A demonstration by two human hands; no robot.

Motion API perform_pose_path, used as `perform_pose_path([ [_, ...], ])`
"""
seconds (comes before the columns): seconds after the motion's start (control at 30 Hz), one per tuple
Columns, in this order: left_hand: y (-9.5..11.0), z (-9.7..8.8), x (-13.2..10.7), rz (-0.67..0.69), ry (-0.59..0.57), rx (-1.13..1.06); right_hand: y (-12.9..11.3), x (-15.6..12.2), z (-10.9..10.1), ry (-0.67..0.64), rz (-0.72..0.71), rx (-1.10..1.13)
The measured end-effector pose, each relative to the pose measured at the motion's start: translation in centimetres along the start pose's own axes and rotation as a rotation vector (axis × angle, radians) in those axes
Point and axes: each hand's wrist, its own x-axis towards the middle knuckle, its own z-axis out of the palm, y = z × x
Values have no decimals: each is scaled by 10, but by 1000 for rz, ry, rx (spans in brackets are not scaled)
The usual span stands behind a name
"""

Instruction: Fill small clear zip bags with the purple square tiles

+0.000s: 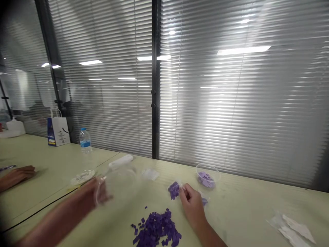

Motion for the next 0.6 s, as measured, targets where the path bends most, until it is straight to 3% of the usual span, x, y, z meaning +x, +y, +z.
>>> perform_pose_path([
  [0.1, 59, -57, 37, 638, 211, 603, 1, -1, -1, -21, -5, -22],
  [0.13, 75, -81, 50, 787, 307, 808, 2, -2, 0, -24, -11, -24],
  [0.17, 88, -105, 62, 853, 401, 1002, 2, -2, 0, -21, -17, -25],
  [0.23, 106, -152, 81, 855, 563, 1341, 4, -4, 2, -6, -25, -24],
  [0.33, 112, -209, 94, 722, 748, 1701, 7, -4, 5, 19, -29, -15],
  [0.4, 107, -233, 97, 626, 645, 1823, 9, -4, 5, 25, -31, 0],
  [0.5, 94, -250, 100, 558, 541, 1824, 9, -3, 6, 27, -31, 12],
  [0.6, 82, -244, 104, 658, 617, 1745, 7, -2, 6, 28, -27, 22],
])
